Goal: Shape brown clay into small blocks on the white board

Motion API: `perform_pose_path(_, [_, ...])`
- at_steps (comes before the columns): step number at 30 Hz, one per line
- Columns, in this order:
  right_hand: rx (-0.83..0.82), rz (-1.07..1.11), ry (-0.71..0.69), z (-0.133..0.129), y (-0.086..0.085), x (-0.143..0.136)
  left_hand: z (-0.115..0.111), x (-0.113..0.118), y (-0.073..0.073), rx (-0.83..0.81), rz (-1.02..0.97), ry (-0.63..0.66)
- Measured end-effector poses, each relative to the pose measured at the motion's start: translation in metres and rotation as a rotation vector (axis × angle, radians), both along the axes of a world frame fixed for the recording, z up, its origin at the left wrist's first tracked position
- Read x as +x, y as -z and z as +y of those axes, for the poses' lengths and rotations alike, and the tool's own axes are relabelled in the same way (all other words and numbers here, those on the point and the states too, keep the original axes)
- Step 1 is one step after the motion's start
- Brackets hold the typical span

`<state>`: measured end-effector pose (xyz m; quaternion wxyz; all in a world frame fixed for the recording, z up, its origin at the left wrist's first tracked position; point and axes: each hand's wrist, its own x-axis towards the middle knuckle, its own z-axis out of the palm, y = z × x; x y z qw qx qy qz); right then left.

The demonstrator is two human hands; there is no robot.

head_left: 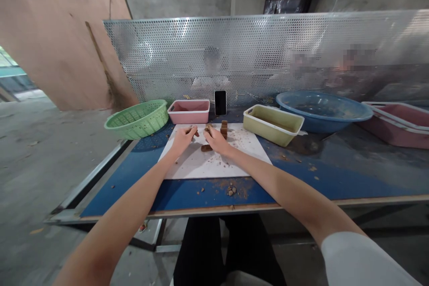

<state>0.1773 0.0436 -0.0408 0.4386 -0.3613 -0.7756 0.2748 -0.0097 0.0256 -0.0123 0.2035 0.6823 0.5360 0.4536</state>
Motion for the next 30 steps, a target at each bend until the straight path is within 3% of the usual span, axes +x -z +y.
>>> perform_pose_path(6, [-0.016, 0.109, -0.035, -0.0013, -0.0004, -0.0009, 0.0026, -0.0019, -0.0004, -0.019, 0.155, -0.008])
perform_pose_path(11, [0.010, 0.138, -0.057, 0.0009, 0.0028, 0.0002, 0.0058, -0.0044, 0.0027, 0.084, 0.296, 0.082])
perform_pose_path(19, [0.120, 0.008, -0.028, 0.0029, 0.0026, 0.0026, 0.0086, -0.0077, 0.0065, 0.129, 0.344, 0.098])
perform_pose_path(30, [0.130, -0.073, -0.009, -0.0016, -0.0005, 0.0029, 0.0101, -0.0087, 0.0079, 0.131, 0.421, 0.089])
